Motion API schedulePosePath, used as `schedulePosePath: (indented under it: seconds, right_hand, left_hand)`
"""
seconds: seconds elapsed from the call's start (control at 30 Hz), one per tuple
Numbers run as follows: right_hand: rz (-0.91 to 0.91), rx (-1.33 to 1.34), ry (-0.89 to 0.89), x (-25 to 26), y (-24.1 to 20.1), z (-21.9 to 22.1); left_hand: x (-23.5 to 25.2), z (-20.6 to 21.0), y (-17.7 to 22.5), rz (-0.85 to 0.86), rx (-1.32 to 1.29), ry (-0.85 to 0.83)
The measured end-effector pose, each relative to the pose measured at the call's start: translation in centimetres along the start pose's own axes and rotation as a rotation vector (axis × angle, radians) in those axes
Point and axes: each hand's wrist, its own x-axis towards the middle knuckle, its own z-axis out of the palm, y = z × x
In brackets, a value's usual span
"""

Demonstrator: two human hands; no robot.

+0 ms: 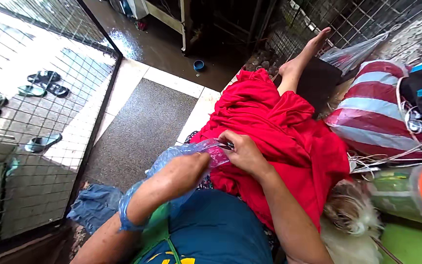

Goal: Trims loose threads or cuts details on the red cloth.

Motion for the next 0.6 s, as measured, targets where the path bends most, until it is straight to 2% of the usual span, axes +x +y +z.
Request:
schedulePosePath:
  seconds: [0.07,0.13,0.2,0.33,0.5,0.6]
  right_hand:
    - [0.002,0.102,-0.143,-0.2,0.2,-0.7]
    - [-0.043,0.035,-0.193,-0.1,0.1,-1.0]
    - [-0.094,-0.115,-0.058,0.4,-0.3,-2.0]
    - [-0.045,-0.351,0.142,3.4,-0.6,-5.1]
    - [0.262,-0.563,-0.011,6.9,1.1,-3.7]
    - [0.29,-0.531,0.025,7.4,2.0,-3.4]
  left_hand:
    - [0.6,0.0,-1.6,-0.279,0.017,-0.133]
    - [0.7,0.2,-2.7,-0.335,-0.023,-0.157]
    - [0.3,-0.1,-3.2,-0.255,-0.049,-0.117]
    - [0.3,-0.4,-2.8,-0.018,-0.073,0.056]
    - [1.9,0.0,-2.2,0.074,-0.127,0.25]
    - [2.6,-0.3,-1.9,0.063,-0.173,0.309]
